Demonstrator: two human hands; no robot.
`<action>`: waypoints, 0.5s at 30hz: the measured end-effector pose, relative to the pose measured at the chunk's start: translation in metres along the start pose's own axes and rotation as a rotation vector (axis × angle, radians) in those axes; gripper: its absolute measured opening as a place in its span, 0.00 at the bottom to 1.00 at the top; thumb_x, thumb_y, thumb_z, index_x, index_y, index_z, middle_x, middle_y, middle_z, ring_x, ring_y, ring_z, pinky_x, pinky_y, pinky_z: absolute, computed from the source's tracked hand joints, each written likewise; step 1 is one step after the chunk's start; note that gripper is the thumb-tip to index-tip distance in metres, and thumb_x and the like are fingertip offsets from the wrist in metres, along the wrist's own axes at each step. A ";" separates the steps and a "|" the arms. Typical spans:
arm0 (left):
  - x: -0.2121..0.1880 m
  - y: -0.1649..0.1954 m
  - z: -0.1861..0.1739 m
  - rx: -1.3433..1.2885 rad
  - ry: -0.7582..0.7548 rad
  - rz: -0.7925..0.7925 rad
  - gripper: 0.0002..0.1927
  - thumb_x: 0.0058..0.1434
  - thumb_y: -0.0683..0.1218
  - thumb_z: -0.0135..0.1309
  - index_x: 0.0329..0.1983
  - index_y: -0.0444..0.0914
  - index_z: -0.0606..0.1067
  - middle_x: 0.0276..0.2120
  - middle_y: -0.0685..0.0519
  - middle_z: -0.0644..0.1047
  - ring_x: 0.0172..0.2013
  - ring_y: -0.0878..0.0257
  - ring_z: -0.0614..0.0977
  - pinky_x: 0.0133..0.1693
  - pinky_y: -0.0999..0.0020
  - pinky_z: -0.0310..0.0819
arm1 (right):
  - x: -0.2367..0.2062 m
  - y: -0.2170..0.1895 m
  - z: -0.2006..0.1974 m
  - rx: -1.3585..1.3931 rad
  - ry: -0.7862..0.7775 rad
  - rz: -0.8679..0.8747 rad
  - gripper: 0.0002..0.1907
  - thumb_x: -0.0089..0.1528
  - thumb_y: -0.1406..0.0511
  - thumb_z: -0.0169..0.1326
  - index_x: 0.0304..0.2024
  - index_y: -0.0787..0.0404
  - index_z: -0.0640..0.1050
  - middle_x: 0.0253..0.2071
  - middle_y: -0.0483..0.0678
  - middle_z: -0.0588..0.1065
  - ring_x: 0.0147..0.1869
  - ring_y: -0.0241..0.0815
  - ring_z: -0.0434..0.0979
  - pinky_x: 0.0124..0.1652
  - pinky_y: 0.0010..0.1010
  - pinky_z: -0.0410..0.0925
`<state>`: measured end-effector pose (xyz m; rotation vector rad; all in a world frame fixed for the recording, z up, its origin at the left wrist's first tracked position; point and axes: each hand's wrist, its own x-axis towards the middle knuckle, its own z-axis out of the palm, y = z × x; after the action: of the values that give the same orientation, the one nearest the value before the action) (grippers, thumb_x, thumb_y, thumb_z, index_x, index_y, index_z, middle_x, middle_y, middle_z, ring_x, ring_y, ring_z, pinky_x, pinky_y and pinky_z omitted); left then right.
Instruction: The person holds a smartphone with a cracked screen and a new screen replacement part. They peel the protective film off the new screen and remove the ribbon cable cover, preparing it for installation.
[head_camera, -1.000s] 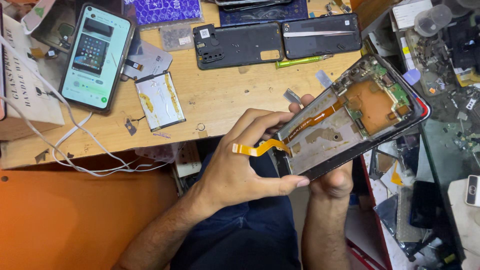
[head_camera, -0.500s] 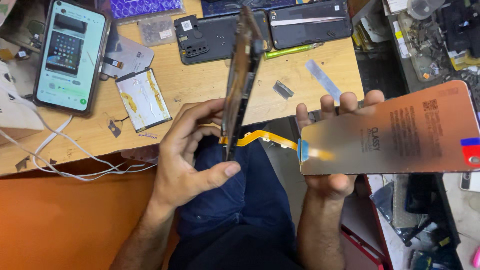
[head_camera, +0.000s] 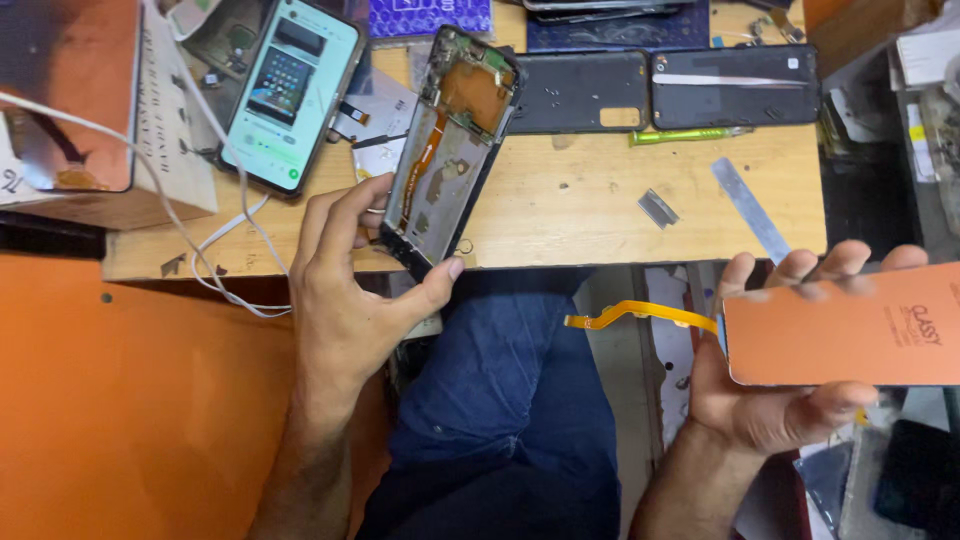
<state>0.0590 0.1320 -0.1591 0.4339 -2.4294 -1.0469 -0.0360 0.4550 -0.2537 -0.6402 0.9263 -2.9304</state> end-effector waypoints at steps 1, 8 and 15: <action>0.001 -0.002 -0.004 0.070 0.034 0.006 0.40 0.49 0.51 0.74 0.63 0.34 0.72 0.52 0.47 0.75 0.51 0.58 0.80 0.54 0.64 0.76 | -0.003 -0.001 -0.001 0.014 0.001 0.019 0.45 0.65 0.55 0.67 0.76 0.47 0.55 0.66 0.42 0.67 0.69 0.39 0.72 0.72 0.44 0.64; 0.008 -0.017 -0.004 0.506 0.067 -0.018 0.41 0.47 0.60 0.73 0.57 0.31 0.74 0.47 0.42 0.74 0.49 0.45 0.77 0.49 0.46 0.71 | -0.013 0.010 0.007 0.067 0.003 0.097 0.44 0.66 0.53 0.67 0.75 0.51 0.56 0.64 0.47 0.68 0.66 0.40 0.72 0.73 0.53 0.64; 0.006 -0.013 0.011 0.603 0.068 -0.006 0.40 0.51 0.61 0.72 0.60 0.33 0.74 0.50 0.43 0.73 0.52 0.45 0.74 0.53 0.47 0.67 | -0.012 0.011 0.041 -0.258 0.037 0.036 0.49 0.63 0.54 0.71 0.75 0.49 0.53 0.70 0.44 0.63 0.71 0.43 0.63 0.72 0.51 0.59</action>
<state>0.0495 0.1271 -0.1731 0.6534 -2.6472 -0.2689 -0.0109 0.4247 -0.2335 -0.5696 1.3188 -2.8248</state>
